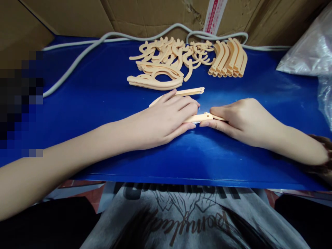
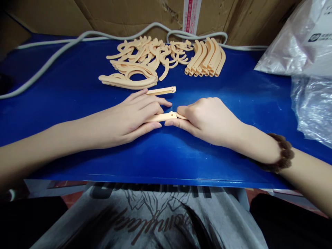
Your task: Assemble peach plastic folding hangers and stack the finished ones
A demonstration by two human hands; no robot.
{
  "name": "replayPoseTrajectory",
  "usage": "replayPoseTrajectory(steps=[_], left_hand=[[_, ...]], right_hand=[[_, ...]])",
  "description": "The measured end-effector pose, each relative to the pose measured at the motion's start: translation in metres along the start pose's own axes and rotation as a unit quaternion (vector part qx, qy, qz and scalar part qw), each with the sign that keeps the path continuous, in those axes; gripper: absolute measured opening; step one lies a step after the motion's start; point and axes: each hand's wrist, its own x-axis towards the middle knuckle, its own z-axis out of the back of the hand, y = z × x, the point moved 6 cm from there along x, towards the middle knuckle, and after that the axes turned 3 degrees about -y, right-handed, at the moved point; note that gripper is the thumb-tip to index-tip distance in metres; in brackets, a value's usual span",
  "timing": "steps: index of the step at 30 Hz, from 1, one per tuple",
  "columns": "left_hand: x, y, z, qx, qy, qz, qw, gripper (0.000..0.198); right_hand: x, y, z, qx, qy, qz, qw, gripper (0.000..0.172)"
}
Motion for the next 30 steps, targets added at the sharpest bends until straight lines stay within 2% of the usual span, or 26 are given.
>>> replayPoseTrajectory(steps=[10, 21, 30], left_hand=[[-0.0012, -0.0060, -0.0034, 0.088, -0.016, -0.030, 0.996, 0.039], [-0.0016, -0.0039, -0.0011, 0.058, 0.013, -0.014, 0.998, 0.033], [-0.0024, -0.0017, 0.0009, 0.012, 0.017, -0.012, 1.000, 0.034]], right_hand=[[0.0003, 0.0049, -0.0027, -0.038, 0.013, 0.016, 0.999, 0.084], [-0.0019, 0.0008, -0.0062, -0.071, 0.017, 0.039, 0.997, 0.076], [-0.0006, 0.0038, -0.0019, -0.046, 0.012, 0.031, 0.998, 0.082]])
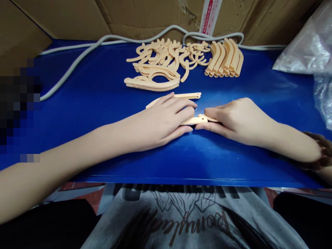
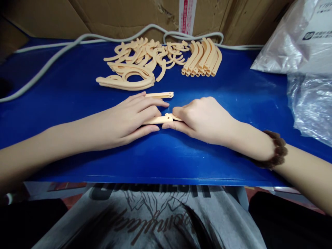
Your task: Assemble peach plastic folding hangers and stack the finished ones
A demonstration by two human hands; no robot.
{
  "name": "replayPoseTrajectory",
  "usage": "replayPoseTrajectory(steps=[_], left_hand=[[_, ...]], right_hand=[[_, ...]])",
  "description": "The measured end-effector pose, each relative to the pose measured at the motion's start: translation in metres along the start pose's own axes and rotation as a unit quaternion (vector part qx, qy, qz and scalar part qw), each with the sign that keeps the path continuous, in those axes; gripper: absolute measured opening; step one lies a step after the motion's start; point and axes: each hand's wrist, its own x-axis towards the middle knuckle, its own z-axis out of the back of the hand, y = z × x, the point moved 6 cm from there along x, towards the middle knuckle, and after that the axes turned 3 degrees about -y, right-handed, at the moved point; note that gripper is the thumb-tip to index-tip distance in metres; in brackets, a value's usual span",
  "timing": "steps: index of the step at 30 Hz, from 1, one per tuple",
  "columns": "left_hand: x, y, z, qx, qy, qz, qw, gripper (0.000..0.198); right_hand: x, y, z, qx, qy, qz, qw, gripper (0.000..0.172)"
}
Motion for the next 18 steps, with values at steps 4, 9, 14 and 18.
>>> replayPoseTrajectory(steps=[4, 9, 14, 18], left_hand=[[0.0014, 0.0000, 0.0014, -0.031, 0.000, 0.013, 0.999, 0.033], [0.0026, -0.0009, 0.0016, -0.042, -0.007, 0.017, 0.999, 0.035], [0.0036, -0.0001, 0.0021, -0.034, -0.020, 0.011, 0.999, 0.038], [0.0036, 0.0004, 0.0017, -0.030, -0.023, 0.009, 0.999, 0.039]], right_hand=[[0.0011, 0.0009, 0.0029, 0.035, -0.008, -0.003, 0.999, 0.084], [0.0014, -0.0047, 0.0026, 0.050, 0.000, -0.037, 0.998, 0.086], [0.0012, -0.0060, 0.0033, 0.059, -0.008, -0.035, 0.998, 0.083], [0.0015, -0.0035, 0.0026, 0.038, -0.004, -0.040, 0.998, 0.084]])
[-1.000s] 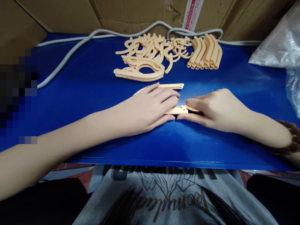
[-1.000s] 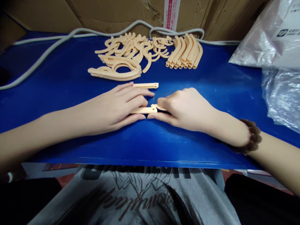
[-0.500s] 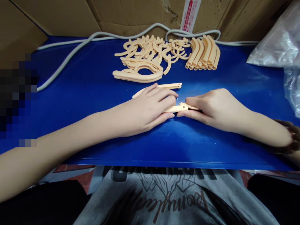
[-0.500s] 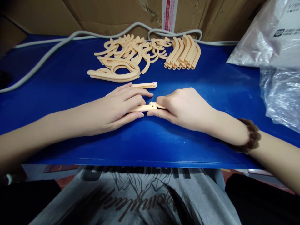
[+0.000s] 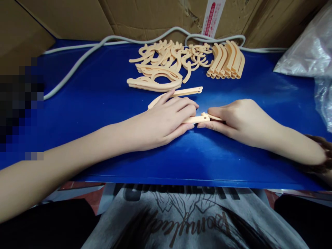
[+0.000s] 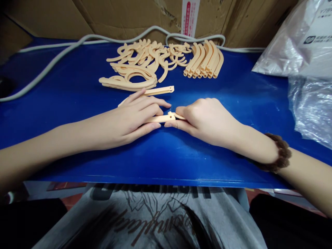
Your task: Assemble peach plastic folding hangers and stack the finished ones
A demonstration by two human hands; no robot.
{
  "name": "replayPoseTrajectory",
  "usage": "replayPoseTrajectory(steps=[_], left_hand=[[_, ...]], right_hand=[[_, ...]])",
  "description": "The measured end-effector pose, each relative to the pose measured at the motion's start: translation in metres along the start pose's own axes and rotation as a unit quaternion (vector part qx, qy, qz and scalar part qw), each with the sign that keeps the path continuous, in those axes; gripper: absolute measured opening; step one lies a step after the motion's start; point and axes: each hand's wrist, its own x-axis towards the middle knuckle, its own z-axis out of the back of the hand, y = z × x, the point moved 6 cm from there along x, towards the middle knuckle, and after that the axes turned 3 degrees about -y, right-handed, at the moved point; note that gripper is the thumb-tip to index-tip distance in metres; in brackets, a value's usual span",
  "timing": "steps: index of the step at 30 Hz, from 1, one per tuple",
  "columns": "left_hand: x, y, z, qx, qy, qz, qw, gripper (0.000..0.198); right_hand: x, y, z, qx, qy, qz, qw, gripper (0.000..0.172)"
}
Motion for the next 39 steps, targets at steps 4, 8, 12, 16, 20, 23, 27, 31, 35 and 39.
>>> replayPoseTrajectory(steps=[4, 8, 12, 16, 20, 23, 27, 31, 35, 39], left_hand=[[-0.0013, 0.0006, -0.0012, -0.004, 0.001, 0.007, 1.000, 0.039], [-0.0024, 0.0011, -0.0023, 0.002, -0.001, 0.006, 1.000, 0.034], [-0.0027, 0.0020, -0.0026, 0.007, 0.002, 0.003, 1.000, 0.030], [-0.0025, 0.0022, -0.0025, 0.007, 0.005, 0.001, 1.000, 0.031], [-0.0027, 0.0013, -0.0022, 0.005, 0.010, 0.004, 1.000, 0.032], [-0.0031, -0.0001, -0.0006, 0.001, 0.012, 0.003, 1.000, 0.031], [-0.0034, -0.0007, 0.0007, 0.002, 0.023, 0.002, 1.000, 0.031], [-0.0038, -0.0007, 0.0004, 0.015, 0.021, -0.004, 1.000, 0.031], [-0.0042, -0.0010, -0.0005, 0.015, 0.011, -0.013, 1.000, 0.034], [-0.0043, -0.0006, -0.0009, 0.014, 0.013, -0.011, 1.000, 0.034]], right_hand=[[-0.0002, 0.0040, -0.0009, -0.023, 0.005, 0.002, 1.000, 0.085], [-0.0017, 0.0061, -0.0004, -0.043, 0.003, 0.008, 0.999, 0.087], [-0.0033, 0.0079, 0.0005, -0.050, -0.007, 0.021, 0.999, 0.085], [-0.0034, 0.0085, -0.0001, -0.048, -0.013, 0.028, 0.998, 0.084], [-0.0021, 0.0094, -0.0015, -0.049, -0.013, 0.036, 0.998, 0.084], [-0.0008, 0.0097, -0.0019, -0.060, -0.011, 0.036, 0.997, 0.085], [0.0002, 0.0091, -0.0011, -0.067, -0.012, 0.036, 0.997, 0.087], [-0.0005, 0.0084, -0.0012, -0.061, -0.015, 0.040, 0.997, 0.092], [-0.0018, 0.0085, -0.0022, -0.063, -0.017, 0.048, 0.997, 0.096], [-0.0021, 0.0090, -0.0036, -0.074, -0.015, 0.056, 0.996, 0.098]])
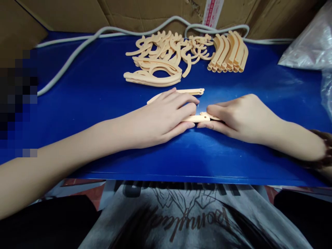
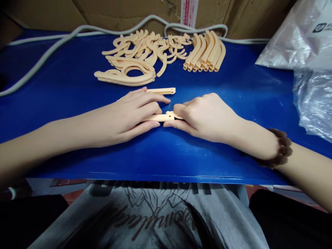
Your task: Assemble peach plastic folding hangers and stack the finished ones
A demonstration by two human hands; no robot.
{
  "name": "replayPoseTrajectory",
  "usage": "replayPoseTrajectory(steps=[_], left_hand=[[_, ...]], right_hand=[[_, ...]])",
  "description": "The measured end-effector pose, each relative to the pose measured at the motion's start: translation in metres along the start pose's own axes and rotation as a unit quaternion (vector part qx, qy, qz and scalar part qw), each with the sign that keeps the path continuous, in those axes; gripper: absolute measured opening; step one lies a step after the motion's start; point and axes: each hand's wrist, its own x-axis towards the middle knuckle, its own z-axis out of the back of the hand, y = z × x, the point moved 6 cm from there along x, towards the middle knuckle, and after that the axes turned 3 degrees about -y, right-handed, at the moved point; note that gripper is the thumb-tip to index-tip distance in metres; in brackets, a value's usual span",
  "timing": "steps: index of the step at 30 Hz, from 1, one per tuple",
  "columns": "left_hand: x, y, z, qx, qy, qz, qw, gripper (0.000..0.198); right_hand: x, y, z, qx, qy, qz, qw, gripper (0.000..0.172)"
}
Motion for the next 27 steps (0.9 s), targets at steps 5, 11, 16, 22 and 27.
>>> replayPoseTrajectory(steps=[5, 11, 16, 22, 27], left_hand=[[-0.0002, -0.0003, 0.0009, 0.000, 0.000, -0.003, 1.000, 0.032], [-0.0008, -0.0011, 0.0006, 0.007, -0.005, -0.007, 1.000, 0.032], [-0.0009, -0.0014, 0.0003, 0.013, -0.010, -0.010, 1.000, 0.034], [-0.0004, -0.0013, -0.0001, 0.038, -0.006, -0.008, 0.999, 0.036], [-0.0005, -0.0021, 0.0003, 0.040, -0.003, -0.012, 0.999, 0.038]], right_hand=[[0.0006, 0.0003, 0.0003, -0.010, -0.004, 0.003, 1.000, 0.097], [-0.0006, -0.0002, 0.0002, -0.020, -0.016, 0.015, 1.000, 0.097], [-0.0029, -0.0009, -0.0003, -0.026, -0.011, 0.019, 0.999, 0.093], [-0.0015, 0.0000, 0.0011, -0.008, -0.010, 0.017, 1.000, 0.091], [-0.0019, -0.0019, -0.0011, -0.007, -0.010, 0.021, 1.000, 0.082]])
